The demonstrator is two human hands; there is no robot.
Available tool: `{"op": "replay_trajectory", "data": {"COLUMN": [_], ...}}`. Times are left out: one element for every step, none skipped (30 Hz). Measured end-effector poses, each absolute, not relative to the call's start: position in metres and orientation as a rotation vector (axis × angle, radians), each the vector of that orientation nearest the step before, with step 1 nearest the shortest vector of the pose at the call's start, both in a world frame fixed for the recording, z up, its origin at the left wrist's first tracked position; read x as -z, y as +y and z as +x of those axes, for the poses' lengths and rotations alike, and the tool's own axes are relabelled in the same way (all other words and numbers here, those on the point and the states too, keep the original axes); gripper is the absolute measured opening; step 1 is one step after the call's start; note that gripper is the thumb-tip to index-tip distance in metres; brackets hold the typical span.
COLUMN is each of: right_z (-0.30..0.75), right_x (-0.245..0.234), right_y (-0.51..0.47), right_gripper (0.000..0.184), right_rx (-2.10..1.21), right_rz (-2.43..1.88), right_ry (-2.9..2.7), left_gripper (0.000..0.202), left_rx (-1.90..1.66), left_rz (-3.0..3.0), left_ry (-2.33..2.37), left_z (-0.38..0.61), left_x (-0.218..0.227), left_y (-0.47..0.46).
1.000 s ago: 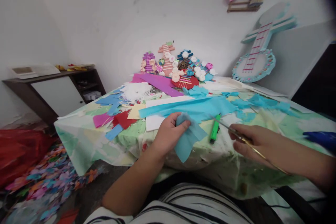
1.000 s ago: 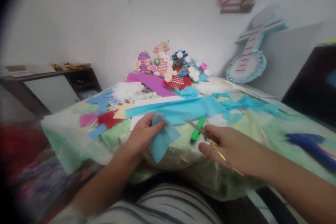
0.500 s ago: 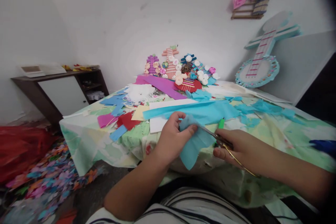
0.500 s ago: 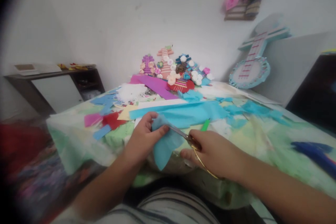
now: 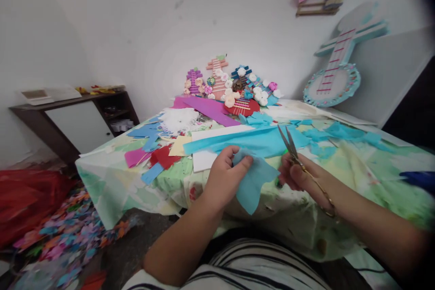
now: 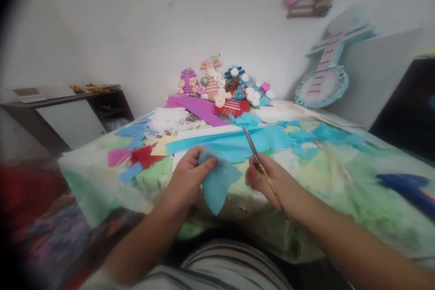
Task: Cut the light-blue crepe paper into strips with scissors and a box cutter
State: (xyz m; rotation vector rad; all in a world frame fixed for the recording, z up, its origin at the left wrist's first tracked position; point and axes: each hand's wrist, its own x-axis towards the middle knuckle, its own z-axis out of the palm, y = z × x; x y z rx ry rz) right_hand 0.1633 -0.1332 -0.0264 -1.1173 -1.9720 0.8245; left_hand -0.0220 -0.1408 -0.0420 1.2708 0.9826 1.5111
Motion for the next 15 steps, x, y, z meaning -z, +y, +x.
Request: {"op": "replay_trajectory", "data": {"right_z": [0.159, 0.154, 0.149, 0.144, 0.140, 0.136, 0.134, 0.132, 0.132, 0.132, 0.133, 0.134, 0.135, 0.137, 0.139], "right_x": [0.026, 0.026, 0.025, 0.024, 0.023, 0.022, 0.021, 0.021, 0.022, 0.022, 0.023, 0.023, 0.024, 0.025, 0.025], "right_y": [-0.134, -0.136, -0.137, -0.137, -0.138, -0.138, -0.137, -0.137, -0.136, -0.135, -0.135, -0.135, -0.134, -0.134, -0.134], "right_gripper": [0.042, 0.041, 0.039, 0.038, 0.039, 0.041, 0.042, 0.043, 0.043, 0.042, 0.041, 0.040, 0.039, 0.038, 0.037], "right_rx": [-0.889, -0.939, -0.981, -1.004, -1.032, -1.061, -1.090, -1.112, -1.126, -1.131, -1.135, -1.140, -1.148, -1.160, -1.176], "right_rz": [-1.104, -1.107, -1.117, -1.121, -1.110, -1.085, -1.054, -1.027, -1.006, -0.987, -0.968, -0.948, -0.933, -0.925, -0.923], "right_ry": [-1.925, -1.887, -1.856, -1.812, -1.769, -1.725, -1.691, -1.663, -1.639, -1.618, -1.602, -1.589, -1.581, -1.576, -1.571], "left_gripper": [0.020, 0.019, 0.019, 0.018, 0.017, 0.017, 0.016, 0.016, 0.016, 0.016, 0.015, 0.015, 0.014, 0.013, 0.012], "left_rx": [-1.491, -1.465, -1.440, -1.414, -1.387, -1.363, -1.344, -1.329, -1.324, -1.327, -1.329, -1.330, -1.325, -1.314, -1.298], "left_rz": [1.276, 1.286, 1.303, 1.324, 1.346, 1.368, 1.392, 1.417, 1.440, 1.464, 1.491, 1.518, 1.545, 1.568, 1.586], "left_ry": [0.998, 1.010, 1.020, 1.030, 1.047, 1.073, 1.103, 1.134, 1.162, 1.184, 1.202, 1.216, 1.225, 1.227, 1.224], "left_z": [-0.020, -0.017, -0.015, -0.013, -0.012, -0.011, -0.010, -0.010, -0.010, -0.011, -0.011, -0.011, -0.011, -0.011, -0.011], "left_x": [0.043, 0.043, 0.044, 0.044, 0.044, 0.043, 0.043, 0.043, 0.042, 0.042, 0.042, 0.042, 0.042, 0.041, 0.041], "left_y": [-0.141, -0.141, -0.141, -0.142, -0.142, -0.143, -0.144, -0.144, -0.145, -0.145, -0.146, -0.146, -0.146, -0.146, -0.146]}}
